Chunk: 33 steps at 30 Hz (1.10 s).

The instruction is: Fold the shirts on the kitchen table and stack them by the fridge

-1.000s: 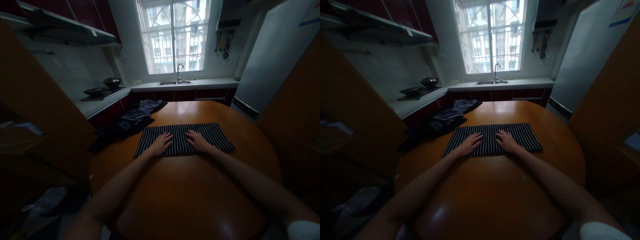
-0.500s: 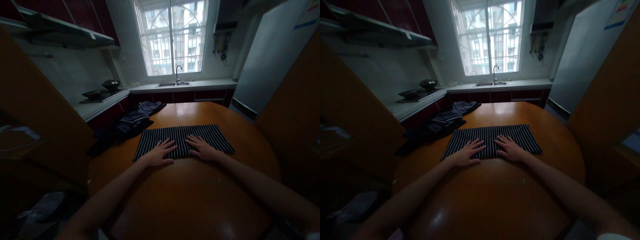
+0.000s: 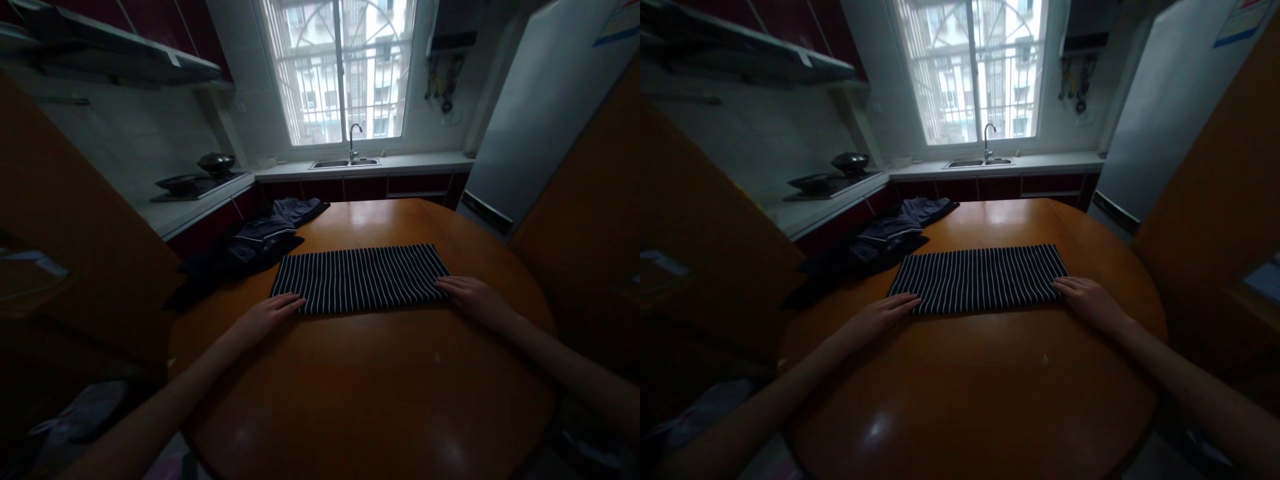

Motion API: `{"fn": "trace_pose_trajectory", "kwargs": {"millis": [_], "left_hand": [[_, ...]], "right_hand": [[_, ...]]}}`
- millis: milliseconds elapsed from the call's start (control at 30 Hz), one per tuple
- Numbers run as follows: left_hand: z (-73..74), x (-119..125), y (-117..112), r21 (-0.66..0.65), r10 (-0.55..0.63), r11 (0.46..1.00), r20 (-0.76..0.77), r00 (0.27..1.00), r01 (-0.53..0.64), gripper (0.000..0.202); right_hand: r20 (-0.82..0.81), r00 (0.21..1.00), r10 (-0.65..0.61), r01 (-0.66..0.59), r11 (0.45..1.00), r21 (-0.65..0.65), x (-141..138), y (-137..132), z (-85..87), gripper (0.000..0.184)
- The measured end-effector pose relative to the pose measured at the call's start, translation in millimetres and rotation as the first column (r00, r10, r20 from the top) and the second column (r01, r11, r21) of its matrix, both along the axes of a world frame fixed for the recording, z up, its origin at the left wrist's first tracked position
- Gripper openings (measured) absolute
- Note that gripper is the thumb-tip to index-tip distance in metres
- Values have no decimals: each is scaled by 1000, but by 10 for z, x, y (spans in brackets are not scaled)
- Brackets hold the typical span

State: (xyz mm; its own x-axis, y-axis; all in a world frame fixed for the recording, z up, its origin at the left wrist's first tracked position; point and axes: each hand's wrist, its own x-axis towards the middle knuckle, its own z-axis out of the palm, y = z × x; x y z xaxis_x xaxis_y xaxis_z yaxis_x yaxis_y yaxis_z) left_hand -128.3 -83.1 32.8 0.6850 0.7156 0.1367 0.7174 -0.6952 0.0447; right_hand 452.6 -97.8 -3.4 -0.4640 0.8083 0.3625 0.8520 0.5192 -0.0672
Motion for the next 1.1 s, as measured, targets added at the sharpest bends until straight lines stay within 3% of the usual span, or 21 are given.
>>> {"fn": "trace_pose_trajectory", "kwargs": {"millis": [200, 333, 433, 600, 700, 767, 867, 967, 1033, 1100], "left_hand": [[-103, -64, 75, 42, 65, 997, 32, 997, -67, 47], [33, -49, 82, 20, 121, 992, 76, 990, -123, 43], [388, -15, 51, -21, 154, 988, 166, 974, -152, 41], [1343, 12, -32, -242, 219, 959, 290, 931, -150, 35], [1785, -22, 37, -457, 324, 879, 362, 874, -136, 34], [1885, -41, 189, -612, 439, 778, 372, 818, -139, 35], [1699, -10, 546, -790, 572, 602, 324, 754, -117, 34], [1221, 89, 930, -898, 618, 434, 235, 750, -76, 37], [861, 152, 1147, -916, 623, 391, 190, 759, -92, 42], [560, 185, 1325, -915, 611, 384, 149, 777, -126, 45]], "right_hand": [[47, 999, 21, -24, 998, 62, 76, 0, 9, 36], [-46, 999, 4, -1, 997, 75, 99, -7, 90, 35], [-188, 982, 17, -15, 1000, 14, 123, -16, 341, 35], [-408, 913, 24, -78, 990, -117, 235, -45, 1125, 41], [-472, 880, -43, -71, 973, -220, 390, 22, 1571, 43], [-482, 866, -132, -28, 950, -310, 495, 153, 1752, 44], [-464, 855, -233, -22, 876, -481, 550, 464, 1768, 43], [-436, 862, -258, -94, 764, -638, 420, 804, 1491, 40], [-412, 862, -297, -115, 677, -727, 270, 992, 1218, 40], [-381, 858, -345, -74, 650, -756, 134, 1144, 948, 41]]}}
